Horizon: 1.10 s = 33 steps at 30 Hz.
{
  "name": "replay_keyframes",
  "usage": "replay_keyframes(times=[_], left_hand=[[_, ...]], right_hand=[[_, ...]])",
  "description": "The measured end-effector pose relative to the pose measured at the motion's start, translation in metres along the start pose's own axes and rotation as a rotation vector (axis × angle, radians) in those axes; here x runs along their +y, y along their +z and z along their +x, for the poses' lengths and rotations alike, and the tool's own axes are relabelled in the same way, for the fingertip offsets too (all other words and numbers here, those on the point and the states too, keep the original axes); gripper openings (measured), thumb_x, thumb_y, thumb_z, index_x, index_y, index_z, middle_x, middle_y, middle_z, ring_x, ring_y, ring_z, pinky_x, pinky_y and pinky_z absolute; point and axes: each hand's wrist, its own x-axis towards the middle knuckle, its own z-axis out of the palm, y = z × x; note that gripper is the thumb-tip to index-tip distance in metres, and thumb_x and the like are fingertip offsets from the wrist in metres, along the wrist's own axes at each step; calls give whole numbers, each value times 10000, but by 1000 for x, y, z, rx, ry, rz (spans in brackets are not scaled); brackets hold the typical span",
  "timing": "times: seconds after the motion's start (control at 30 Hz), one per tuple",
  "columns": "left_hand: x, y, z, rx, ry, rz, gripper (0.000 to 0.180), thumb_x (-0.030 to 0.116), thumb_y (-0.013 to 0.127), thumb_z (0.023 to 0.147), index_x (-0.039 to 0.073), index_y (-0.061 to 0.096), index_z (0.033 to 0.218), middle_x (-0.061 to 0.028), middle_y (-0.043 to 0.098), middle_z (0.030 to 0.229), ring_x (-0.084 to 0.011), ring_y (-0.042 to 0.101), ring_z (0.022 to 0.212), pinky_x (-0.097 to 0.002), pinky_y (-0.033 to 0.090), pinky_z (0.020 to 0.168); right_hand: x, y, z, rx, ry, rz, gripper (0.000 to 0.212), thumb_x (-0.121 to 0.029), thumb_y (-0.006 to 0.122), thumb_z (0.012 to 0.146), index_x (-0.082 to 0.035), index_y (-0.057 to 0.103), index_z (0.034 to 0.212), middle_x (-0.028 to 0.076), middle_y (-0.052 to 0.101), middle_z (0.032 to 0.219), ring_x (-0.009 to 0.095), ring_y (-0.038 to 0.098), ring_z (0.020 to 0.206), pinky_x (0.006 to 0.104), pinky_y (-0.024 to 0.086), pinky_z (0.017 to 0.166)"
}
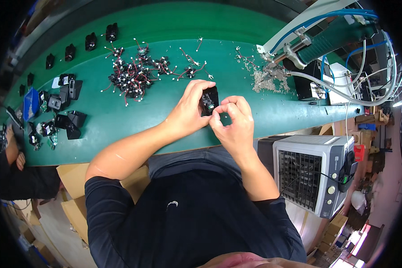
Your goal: The person assembles electronic components into plastic housings using an air-powered screwdriver.
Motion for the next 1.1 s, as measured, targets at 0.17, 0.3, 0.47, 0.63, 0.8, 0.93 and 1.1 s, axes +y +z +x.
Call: replay_keyframes(times=[0.17,0.3,0.47,0.63,0.8,0.93,1.1], left_hand=[[1,-2,0,0,5,5,845,-42,842,722,67,441,1458,-176,454,1360,-299,618,1094,-352,584,781],[0,-1,-1,-14,16,3,851,-37,840,728,69,435,1468,-177,448,1372,-291,617,1084,-348,584,770],[1,0,-1,-26,-12,-24,849,-34,835,734,75,432,1473,-177,446,1376,-302,613,1096,-352,584,782],[-1,0,-1,-20,62,61,848,-39,829,730,82,435,1471,-185,450,1370,-361,594,1169,-395,592,857],[0,0,-1,-26,111,132,831,-49,819,727,82,442,1456,-182,460,1370,-405,570,1237,-449,577,951],[0,0,-2,-40,101,145,836,-59,812,716,80,442,1453,-183,462,1373,-410,568,1245,-455,576,955],[0,0,-2,-18,88,150,837,-92,785,708,78,443,1453,-184,461,1375,-414,571,1237,-452,576,953]], right_hand=[[1,1,0,28,-35,-12,184,16,788,700,-54,672,824,85,639,986,279,638,881,395,542,720],[3,2,1,51,-57,-35,189,16,788,696,-58,673,827,77,637,968,279,637,872,397,538,724],[1,0,0,0,-7,-43,159,4,790,729,-54,691,839,98,650,977,279,656,903,392,543,757],[4,1,2,-3,-34,-65,176,0,790,698,-65,665,802,71,630,948,282,625,857,408,525,725],[-1,-2,3,-39,-4,-124,172,-19,786,690,-77,647,773,57,608,918,280,605,844,419,509,737],[-2,0,3,-44,-13,-159,171,-28,784,684,-88,645,763,48,602,916,277,600,849,425,496,743],[-3,-1,2,-61,-21,-157,173,-38,784,682,-96,643,763,40,600,915,276,599,855,430,483,748]])
